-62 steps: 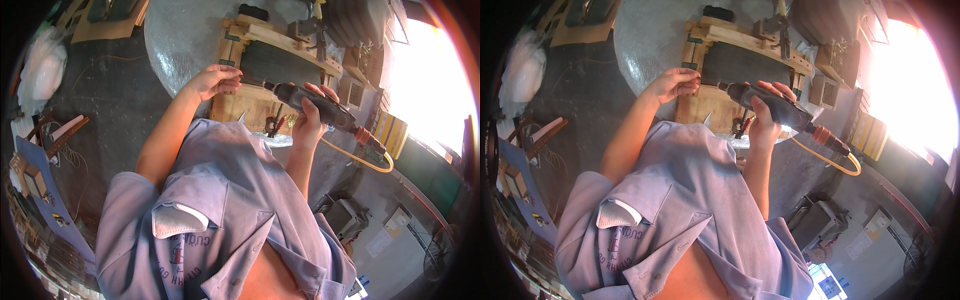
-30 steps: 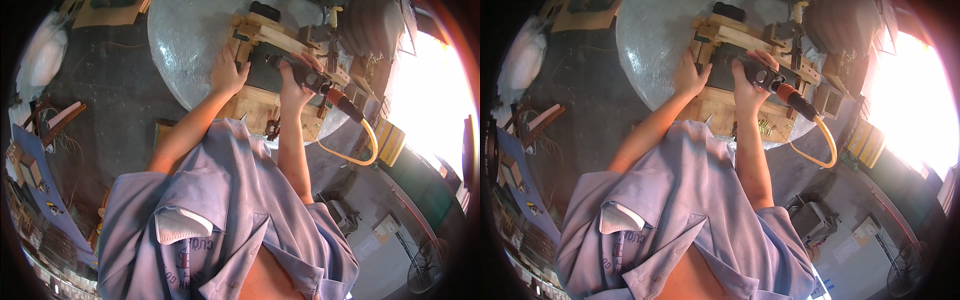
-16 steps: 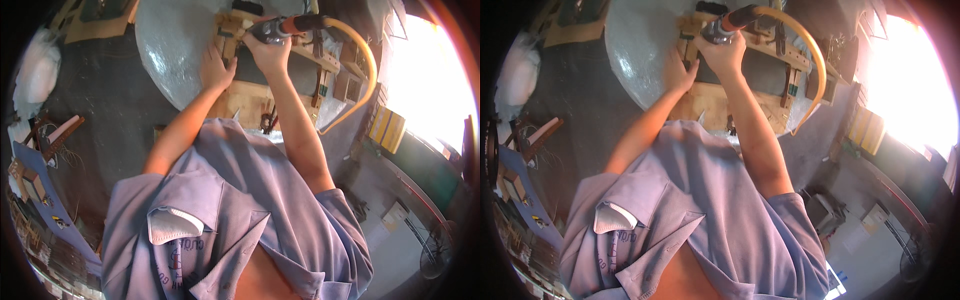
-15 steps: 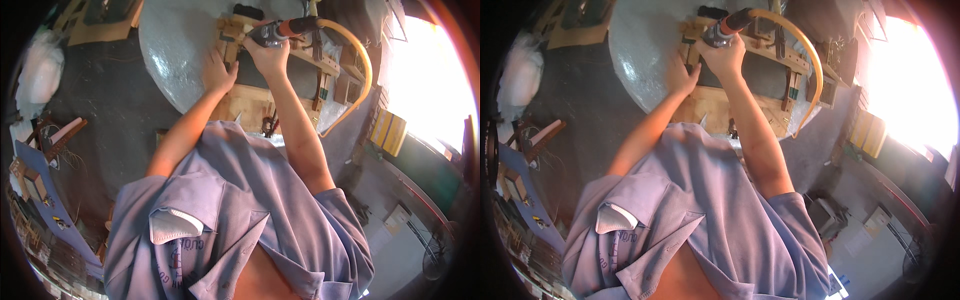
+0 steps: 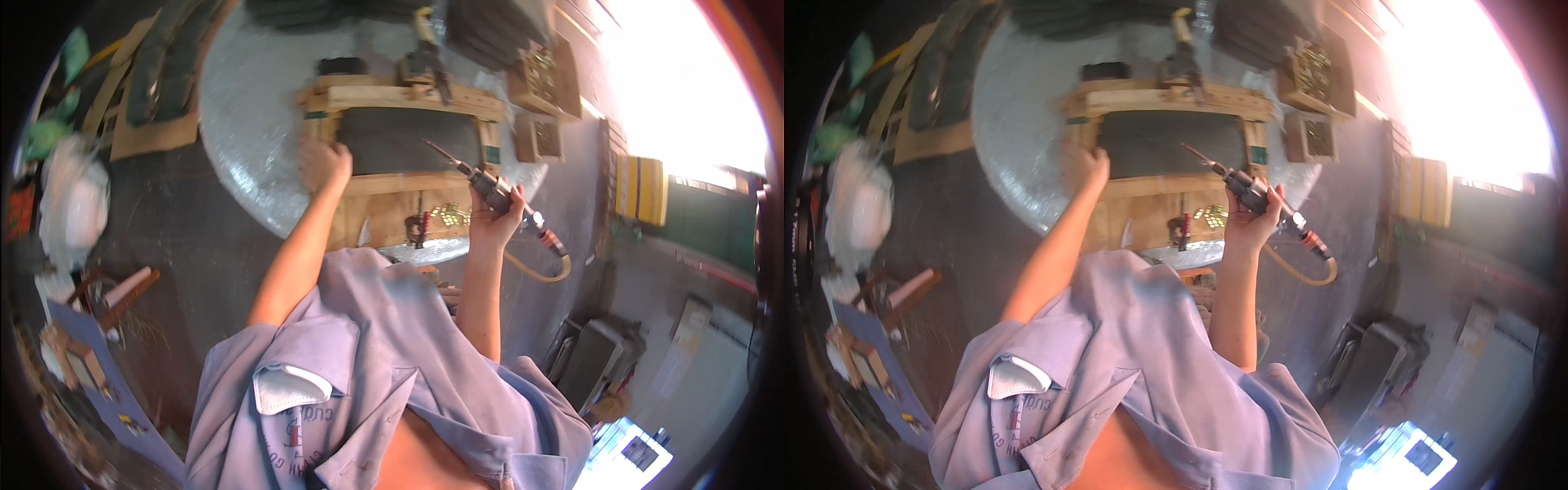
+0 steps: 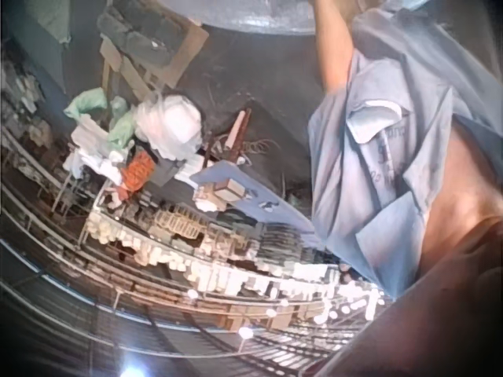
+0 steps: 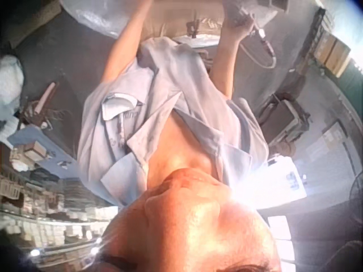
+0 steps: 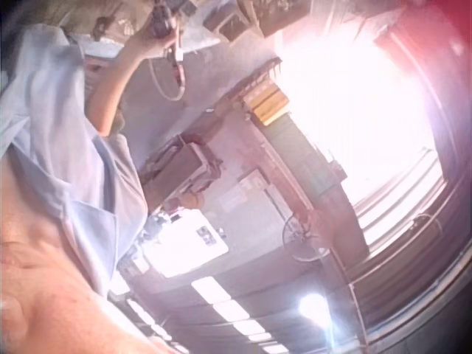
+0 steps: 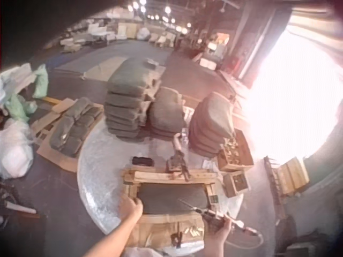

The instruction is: The person places a dark green cushion into a wooden jig, clamps it, and uses a pneumatic drill to fasten metal clips at the corners. They repeat this process for multiple cushions, removing each finished unit and stacking it nearby.

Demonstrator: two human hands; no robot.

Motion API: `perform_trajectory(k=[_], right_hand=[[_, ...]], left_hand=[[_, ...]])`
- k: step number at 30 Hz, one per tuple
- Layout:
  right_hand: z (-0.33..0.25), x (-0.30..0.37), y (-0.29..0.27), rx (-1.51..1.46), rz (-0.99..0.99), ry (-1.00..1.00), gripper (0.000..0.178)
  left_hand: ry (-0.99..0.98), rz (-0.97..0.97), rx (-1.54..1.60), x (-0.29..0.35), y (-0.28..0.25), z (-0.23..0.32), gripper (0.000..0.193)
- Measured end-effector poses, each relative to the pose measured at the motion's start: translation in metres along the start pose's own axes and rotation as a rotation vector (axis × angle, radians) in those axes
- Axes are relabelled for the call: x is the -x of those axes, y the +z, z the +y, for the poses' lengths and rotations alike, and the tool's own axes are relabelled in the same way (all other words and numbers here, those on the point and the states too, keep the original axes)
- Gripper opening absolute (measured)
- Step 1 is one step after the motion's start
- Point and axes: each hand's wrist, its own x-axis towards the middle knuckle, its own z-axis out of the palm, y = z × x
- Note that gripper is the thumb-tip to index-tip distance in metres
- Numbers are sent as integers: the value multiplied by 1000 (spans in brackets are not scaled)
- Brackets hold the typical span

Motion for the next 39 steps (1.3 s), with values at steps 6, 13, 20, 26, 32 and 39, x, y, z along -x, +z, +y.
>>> perform_trajectory(k=[6, 13, 20, 26, 32, 39], right_hand=[[-38, -107, -100, -491, 466, 213, 42], [-1, -293, -110, -727, 578, 314, 37], [23, -340, -98, -716, 453, 481, 41], [-3, -301, -112, -599, 239, 699, 56], [13, -240, 72, 29, -138, 476, 55], [124, -233, 308, 994, -863, -65, 64]], left_hand=[[24, 43, -55, -2, 9, -1, 93], [35, 68, -83, -4, 1, 17, 86], [2, 114, -123, 0, -2, 24, 79], [-17, 186, -125, 0, 6, 18, 78], [-29, 192, -105, 6, 0, 20, 76], [-22, 186, -99, 4, -6, 22, 77]])
